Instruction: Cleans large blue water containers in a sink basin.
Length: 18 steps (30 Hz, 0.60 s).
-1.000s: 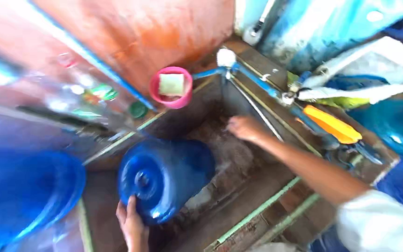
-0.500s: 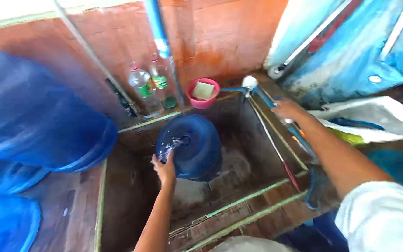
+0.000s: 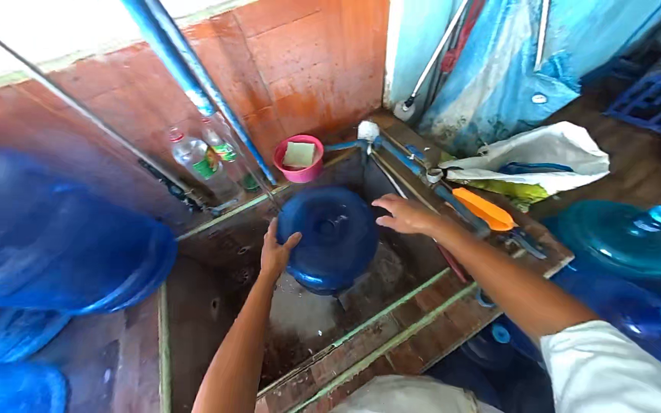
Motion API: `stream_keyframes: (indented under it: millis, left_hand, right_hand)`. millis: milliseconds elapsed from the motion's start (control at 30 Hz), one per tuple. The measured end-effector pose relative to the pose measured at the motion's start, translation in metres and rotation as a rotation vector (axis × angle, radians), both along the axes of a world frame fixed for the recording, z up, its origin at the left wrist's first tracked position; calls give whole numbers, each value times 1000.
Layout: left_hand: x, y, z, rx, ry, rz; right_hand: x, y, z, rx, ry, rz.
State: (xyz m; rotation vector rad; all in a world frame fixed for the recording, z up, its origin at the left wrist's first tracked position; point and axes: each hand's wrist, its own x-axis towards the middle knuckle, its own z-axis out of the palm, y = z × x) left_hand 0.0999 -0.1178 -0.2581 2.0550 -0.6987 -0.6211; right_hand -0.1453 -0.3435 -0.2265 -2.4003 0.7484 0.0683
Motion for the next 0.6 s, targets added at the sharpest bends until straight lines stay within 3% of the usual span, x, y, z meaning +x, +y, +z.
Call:
stream_keyframes:
  millis: [133,200,267,367,500,600]
  left_hand:
    - [25,4,26,314,-169,17]
    - [25,4,22,402,-233,74]
    - [28,5,12,360,-304,108]
    - [39,7,-4,318,-297,265]
    - [72,6,-9,432,-87,602]
    - [52,-8,-4,449,-138,509]
  right_hand:
    - [58,33,-29,-36,-178,-65]
    - [79,58,-50,82,-188,-77]
    - [85,101,-64,285,-195,80]
    - [65,137,-95,274,-143,285]
    - [13,133,-112,198,201,144]
    - [-19,124,-110,187,403,14]
